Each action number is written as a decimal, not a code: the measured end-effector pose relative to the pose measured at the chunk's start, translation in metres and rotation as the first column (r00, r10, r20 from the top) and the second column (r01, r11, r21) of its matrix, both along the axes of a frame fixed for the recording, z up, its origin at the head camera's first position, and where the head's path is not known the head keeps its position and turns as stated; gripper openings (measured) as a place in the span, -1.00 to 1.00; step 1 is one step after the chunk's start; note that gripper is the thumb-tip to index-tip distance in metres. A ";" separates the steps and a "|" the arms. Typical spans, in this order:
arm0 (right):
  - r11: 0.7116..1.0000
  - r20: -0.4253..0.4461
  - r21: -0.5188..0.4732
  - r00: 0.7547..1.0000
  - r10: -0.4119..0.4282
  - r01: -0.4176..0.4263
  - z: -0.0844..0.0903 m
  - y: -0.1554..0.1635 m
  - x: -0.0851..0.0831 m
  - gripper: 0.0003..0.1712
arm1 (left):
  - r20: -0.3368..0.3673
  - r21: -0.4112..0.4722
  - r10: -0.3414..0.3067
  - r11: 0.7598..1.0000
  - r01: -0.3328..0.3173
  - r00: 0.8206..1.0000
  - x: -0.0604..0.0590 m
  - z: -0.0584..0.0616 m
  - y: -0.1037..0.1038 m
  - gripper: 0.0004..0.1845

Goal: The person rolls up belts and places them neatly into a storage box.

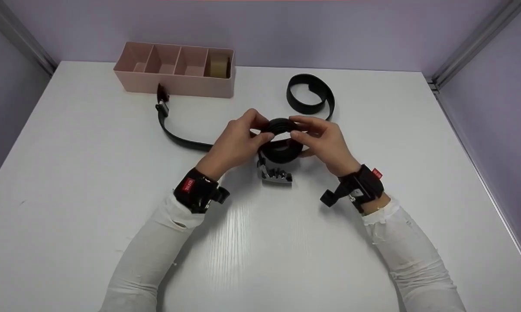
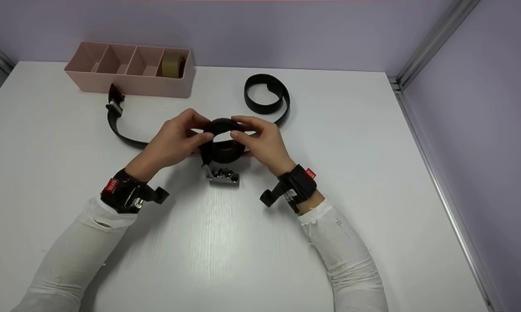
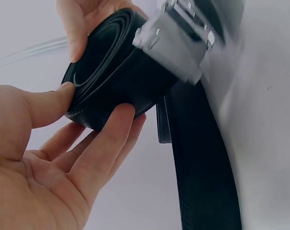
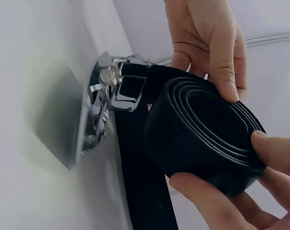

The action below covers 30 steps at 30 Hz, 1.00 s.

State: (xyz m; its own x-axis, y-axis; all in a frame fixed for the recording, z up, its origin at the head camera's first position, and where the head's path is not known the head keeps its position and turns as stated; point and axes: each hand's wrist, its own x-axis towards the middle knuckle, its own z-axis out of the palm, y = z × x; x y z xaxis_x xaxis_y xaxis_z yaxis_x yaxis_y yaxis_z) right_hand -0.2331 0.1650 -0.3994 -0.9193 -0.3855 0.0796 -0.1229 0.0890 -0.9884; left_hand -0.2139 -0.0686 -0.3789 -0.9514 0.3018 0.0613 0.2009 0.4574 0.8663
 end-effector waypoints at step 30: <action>0.995 0.011 0.087 0.999 0.041 -0.042 0.001 -0.001 0.001 -0.49 | 0.006 -0.117 -0.014 0.993 0.014 1.000 0.000 -0.001 0.000 -0.71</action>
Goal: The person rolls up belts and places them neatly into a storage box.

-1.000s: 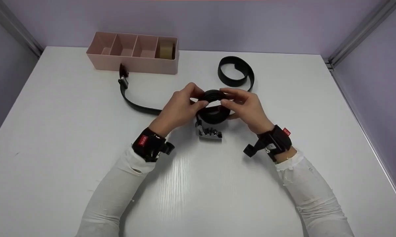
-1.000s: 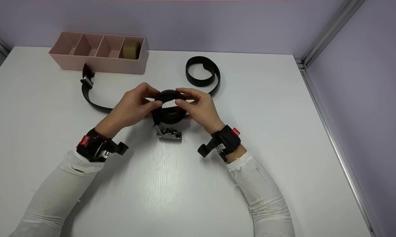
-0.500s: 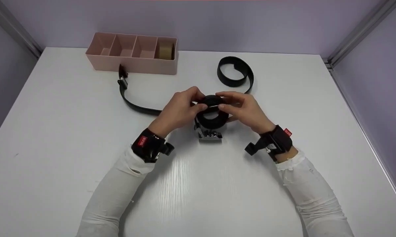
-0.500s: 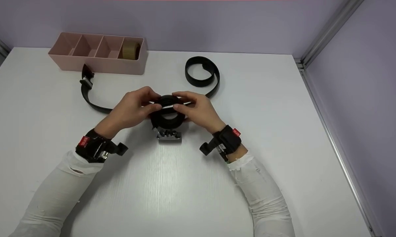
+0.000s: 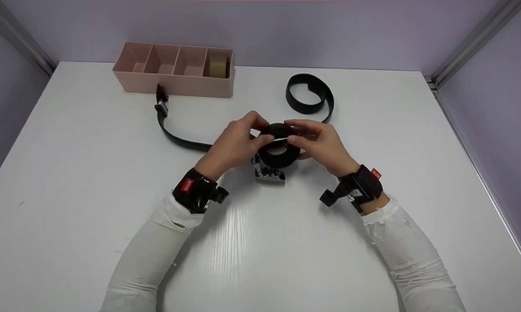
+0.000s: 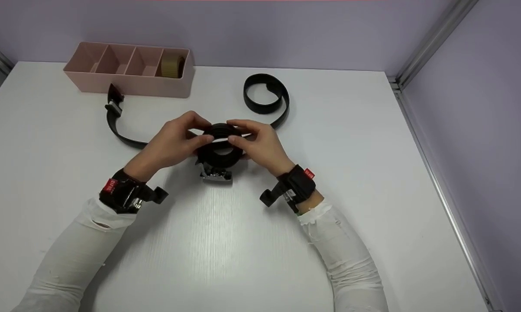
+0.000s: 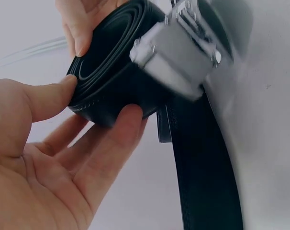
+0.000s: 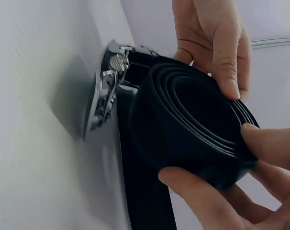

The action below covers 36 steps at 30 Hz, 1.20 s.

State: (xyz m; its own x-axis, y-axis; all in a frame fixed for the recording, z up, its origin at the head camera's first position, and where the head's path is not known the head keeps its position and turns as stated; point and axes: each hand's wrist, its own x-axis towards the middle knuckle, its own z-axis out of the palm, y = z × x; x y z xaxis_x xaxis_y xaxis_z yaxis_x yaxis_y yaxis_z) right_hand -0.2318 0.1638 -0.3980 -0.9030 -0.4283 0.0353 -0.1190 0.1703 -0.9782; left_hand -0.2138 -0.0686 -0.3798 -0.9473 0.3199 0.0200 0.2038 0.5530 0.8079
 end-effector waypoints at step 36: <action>0.995 -0.131 -0.095 0.991 -0.014 0.001 0.007 0.000 0.002 -0.46 | -0.119 0.082 0.014 0.997 -0.004 0.993 0.002 0.002 0.003 -0.65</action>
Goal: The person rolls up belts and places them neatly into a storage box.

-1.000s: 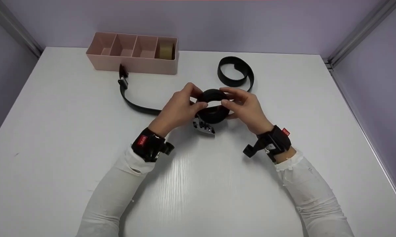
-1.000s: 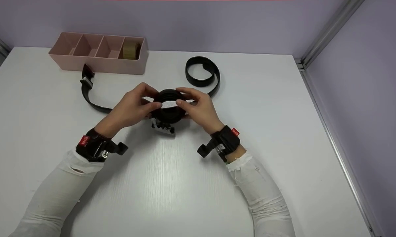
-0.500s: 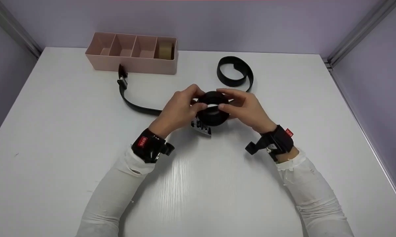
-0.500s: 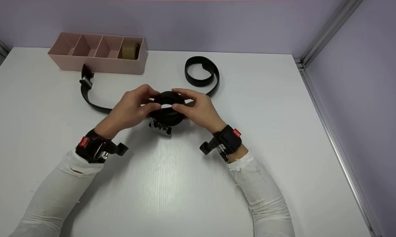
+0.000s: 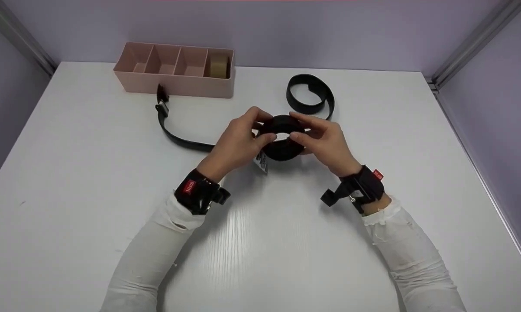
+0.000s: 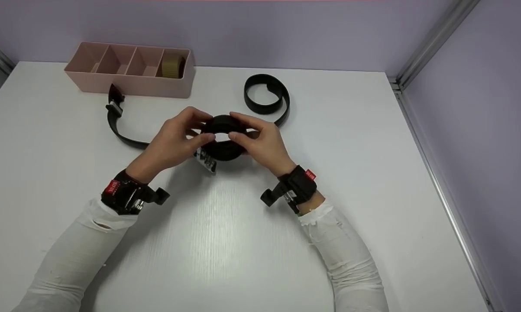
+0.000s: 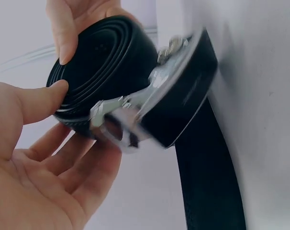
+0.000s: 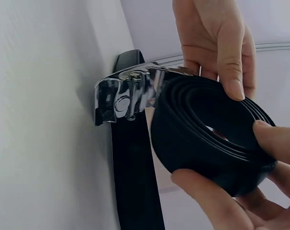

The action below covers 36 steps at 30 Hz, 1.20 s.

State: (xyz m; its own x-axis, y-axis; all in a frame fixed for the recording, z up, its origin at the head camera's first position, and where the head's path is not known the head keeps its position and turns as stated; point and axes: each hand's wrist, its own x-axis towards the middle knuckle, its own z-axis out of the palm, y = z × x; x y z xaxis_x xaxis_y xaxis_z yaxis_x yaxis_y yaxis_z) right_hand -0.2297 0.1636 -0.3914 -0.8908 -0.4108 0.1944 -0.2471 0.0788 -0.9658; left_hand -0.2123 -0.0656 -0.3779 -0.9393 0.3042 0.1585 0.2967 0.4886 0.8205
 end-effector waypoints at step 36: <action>0.967 -0.053 -0.249 0.997 0.051 -0.062 0.004 -0.018 0.019 -0.47 | -0.124 0.361 0.048 0.932 0.000 0.991 -0.004 0.004 -0.009 -0.70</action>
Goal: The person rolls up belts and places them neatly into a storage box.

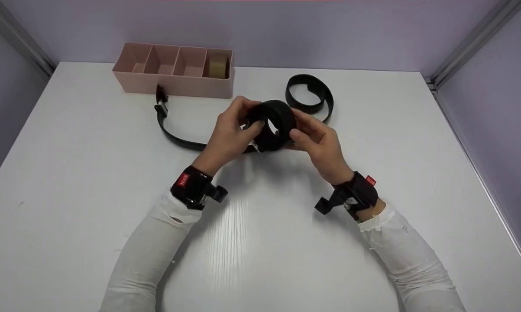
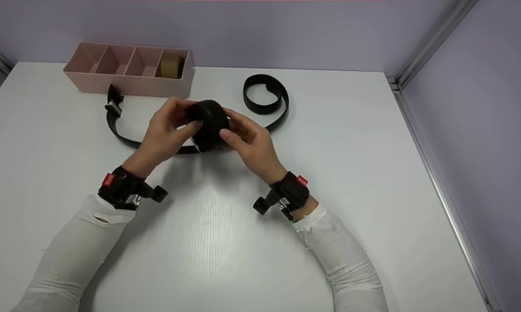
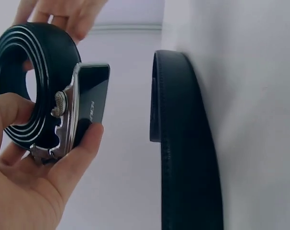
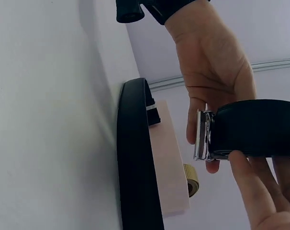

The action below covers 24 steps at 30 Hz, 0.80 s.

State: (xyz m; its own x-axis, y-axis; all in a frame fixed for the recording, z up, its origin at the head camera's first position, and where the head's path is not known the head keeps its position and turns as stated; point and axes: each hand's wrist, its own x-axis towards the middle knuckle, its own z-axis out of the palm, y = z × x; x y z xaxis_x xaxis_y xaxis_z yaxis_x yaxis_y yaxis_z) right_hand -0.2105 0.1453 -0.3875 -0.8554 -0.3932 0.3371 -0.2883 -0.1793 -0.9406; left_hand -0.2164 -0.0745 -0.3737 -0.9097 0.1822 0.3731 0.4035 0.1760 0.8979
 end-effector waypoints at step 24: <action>0.930 -0.581 0.183 0.798 -0.160 0.320 -0.026 -0.022 0.012 -0.50 | 0.389 -0.249 0.083 0.968 0.018 0.918 0.008 0.020 -0.008 -0.26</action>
State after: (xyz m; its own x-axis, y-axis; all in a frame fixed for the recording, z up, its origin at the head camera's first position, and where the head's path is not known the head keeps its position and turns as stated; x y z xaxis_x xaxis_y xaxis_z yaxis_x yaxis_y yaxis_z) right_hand -0.1989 0.1230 -0.4136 -0.6360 -0.3403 0.6926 -0.7680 0.1917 -0.6110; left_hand -0.2080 -0.0827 -0.3534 -0.9797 0.1886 -0.0679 0.0169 0.4154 0.9095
